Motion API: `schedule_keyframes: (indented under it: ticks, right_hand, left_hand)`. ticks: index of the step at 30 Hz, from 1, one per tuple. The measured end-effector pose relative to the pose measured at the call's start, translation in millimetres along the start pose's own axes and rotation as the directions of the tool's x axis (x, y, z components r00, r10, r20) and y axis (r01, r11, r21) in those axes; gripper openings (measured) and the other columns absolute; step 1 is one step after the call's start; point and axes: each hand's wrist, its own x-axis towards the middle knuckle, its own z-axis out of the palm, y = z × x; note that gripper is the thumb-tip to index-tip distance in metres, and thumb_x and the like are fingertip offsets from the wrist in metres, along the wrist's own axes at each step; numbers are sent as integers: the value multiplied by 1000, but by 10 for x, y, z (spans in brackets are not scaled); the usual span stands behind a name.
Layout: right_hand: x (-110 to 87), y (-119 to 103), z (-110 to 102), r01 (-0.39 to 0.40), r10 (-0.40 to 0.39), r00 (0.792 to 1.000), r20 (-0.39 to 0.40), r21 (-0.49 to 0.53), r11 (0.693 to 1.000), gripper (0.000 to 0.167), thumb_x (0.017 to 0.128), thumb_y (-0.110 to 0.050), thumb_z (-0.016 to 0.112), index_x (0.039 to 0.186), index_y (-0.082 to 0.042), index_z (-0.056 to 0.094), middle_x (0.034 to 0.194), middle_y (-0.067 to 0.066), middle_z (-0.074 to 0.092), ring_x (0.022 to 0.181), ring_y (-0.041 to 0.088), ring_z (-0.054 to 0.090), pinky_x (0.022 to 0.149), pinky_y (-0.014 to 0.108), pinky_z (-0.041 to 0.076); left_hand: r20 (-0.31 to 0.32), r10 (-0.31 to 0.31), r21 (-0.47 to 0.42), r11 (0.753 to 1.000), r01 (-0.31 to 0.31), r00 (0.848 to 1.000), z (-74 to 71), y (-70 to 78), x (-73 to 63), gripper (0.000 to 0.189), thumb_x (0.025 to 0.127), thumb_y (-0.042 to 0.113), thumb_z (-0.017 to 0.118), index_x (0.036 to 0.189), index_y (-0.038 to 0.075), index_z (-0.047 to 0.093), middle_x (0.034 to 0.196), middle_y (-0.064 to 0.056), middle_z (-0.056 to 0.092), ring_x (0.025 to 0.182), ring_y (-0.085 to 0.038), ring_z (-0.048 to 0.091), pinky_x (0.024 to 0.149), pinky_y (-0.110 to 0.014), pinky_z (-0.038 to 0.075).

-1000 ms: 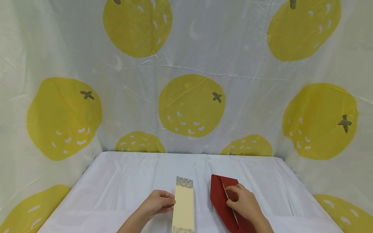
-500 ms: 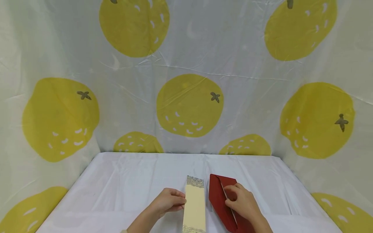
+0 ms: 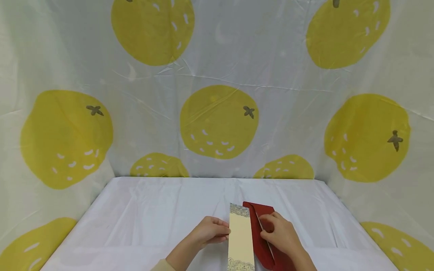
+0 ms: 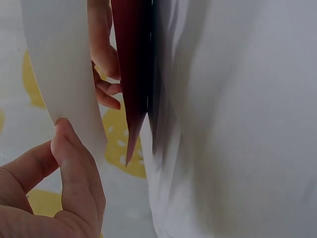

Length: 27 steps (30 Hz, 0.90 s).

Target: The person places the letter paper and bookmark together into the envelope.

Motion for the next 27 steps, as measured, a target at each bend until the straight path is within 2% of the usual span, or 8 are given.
schedule_keyframes:
  ticks: [10, 21, 27]
  right_hand:
    - [11, -16, -2, -2, 2, 1000, 23, 10, 1000, 37, 71, -16, 75, 108, -20, 71, 96, -7, 58, 63, 8, 46, 58, 28, 43]
    - [11, -6, 9, 0, 0, 1000, 18, 11, 1000, 37, 69, -16, 76, 106, -20, 71, 93, -6, 57, 63, 10, 45, 57, 28, 41]
    - [2, 8, 21, -18, 18, 999, 31, 19, 1000, 38, 69, -17, 78, 106, -21, 71, 94, -5, 57, 63, 10, 44, 57, 28, 41]
  left_hand:
    - [-10, -1, -7, 1000, 1, 1000, 148, -23, 164, 8, 85, -2, 68, 92, -6, 68, 69, -4, 66, 59, -6, 63, 56, -15, 53]
    - [-80, 41, 1, 999, -41, 996, 303, -25, 276, 8, 78, -5, 66, 84, -9, 70, 61, -3, 65, 52, -4, 60, 53, -14, 52]
    - [-139, 76, 69, 995, -67, 987, 416, -7, 313, 4, 73, -7, 63, 73, -8, 67, 56, -4, 63, 47, -5, 59, 52, -18, 54]
